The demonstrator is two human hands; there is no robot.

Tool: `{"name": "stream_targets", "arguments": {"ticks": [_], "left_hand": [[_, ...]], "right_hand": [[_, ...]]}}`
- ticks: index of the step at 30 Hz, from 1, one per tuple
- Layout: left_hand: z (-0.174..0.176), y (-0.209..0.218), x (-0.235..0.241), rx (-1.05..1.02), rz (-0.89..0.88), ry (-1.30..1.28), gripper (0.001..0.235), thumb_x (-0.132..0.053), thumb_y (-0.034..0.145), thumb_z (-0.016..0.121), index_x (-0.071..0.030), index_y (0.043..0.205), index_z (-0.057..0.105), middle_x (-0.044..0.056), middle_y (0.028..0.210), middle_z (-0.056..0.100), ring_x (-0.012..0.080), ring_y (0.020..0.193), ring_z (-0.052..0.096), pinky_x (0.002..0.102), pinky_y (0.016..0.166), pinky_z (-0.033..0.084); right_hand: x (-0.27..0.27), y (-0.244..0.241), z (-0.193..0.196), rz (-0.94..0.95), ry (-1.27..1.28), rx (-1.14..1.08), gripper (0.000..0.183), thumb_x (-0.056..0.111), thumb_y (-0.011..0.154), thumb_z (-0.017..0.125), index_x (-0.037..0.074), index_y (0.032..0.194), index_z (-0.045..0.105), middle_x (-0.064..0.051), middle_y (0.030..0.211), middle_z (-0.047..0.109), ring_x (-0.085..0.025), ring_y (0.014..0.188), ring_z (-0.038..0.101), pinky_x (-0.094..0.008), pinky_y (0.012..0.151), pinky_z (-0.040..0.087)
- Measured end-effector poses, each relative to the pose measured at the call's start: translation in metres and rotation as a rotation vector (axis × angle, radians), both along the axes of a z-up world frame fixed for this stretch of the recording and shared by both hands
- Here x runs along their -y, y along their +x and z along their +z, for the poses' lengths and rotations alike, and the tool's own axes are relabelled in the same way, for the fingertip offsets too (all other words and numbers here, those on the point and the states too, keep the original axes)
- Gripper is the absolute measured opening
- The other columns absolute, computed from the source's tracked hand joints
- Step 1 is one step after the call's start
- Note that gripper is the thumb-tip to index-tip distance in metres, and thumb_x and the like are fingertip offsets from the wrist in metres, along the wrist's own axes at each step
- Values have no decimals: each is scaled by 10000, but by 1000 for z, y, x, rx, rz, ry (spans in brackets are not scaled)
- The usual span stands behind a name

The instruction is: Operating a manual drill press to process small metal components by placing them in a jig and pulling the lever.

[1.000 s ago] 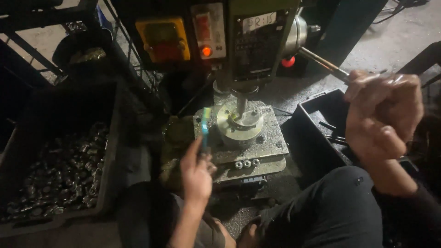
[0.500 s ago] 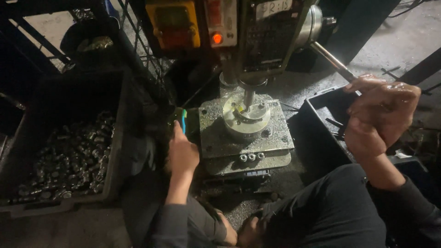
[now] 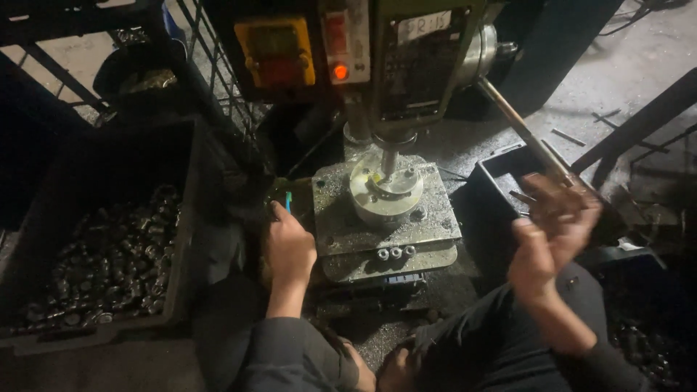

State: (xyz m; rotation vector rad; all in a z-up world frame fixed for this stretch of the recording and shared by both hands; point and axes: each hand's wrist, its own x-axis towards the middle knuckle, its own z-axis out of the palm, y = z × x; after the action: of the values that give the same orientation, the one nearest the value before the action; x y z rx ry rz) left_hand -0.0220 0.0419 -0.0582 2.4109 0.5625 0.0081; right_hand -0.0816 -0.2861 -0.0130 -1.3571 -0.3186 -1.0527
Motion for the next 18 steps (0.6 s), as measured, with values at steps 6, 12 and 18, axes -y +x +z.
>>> {"name": "stream_targets", "arguments": {"ticks": [6, 12, 18], "left_hand": [[-9, -6, -2, 100, 1, 45, 628, -25, 947, 508, 110, 1534, 330, 348, 988, 677, 507, 920, 717, 621, 785, 599], [5, -22, -3, -9, 28, 275, 731, -302, 969, 582, 68, 1536, 306, 400, 1323, 504, 552, 1220, 579, 648, 821, 586], [36, -68, -30, 461, 44, 670, 572, -264, 806, 751, 31, 1281, 634, 325, 1097, 544, 546, 1059, 605, 572, 827, 554]], "right_hand": [[-40, -21, -11, 142, -336, -336, 383, 39, 809, 594, -47, 1171, 502, -304, 1416, 466, -430, 1141, 622, -499, 846, 571], [-50, -11, -10, 204, -745, -216, 235, 107, 731, 611, 13, 938, 672, -312, 1556, 436, -499, 1224, 618, -561, 899, 545], [-55, -5, -13, 255, -918, -347, 261, 78, 740, 623, 45, 985, 704, -266, 1617, 399, -475, 1209, 624, -589, 957, 506]]}}
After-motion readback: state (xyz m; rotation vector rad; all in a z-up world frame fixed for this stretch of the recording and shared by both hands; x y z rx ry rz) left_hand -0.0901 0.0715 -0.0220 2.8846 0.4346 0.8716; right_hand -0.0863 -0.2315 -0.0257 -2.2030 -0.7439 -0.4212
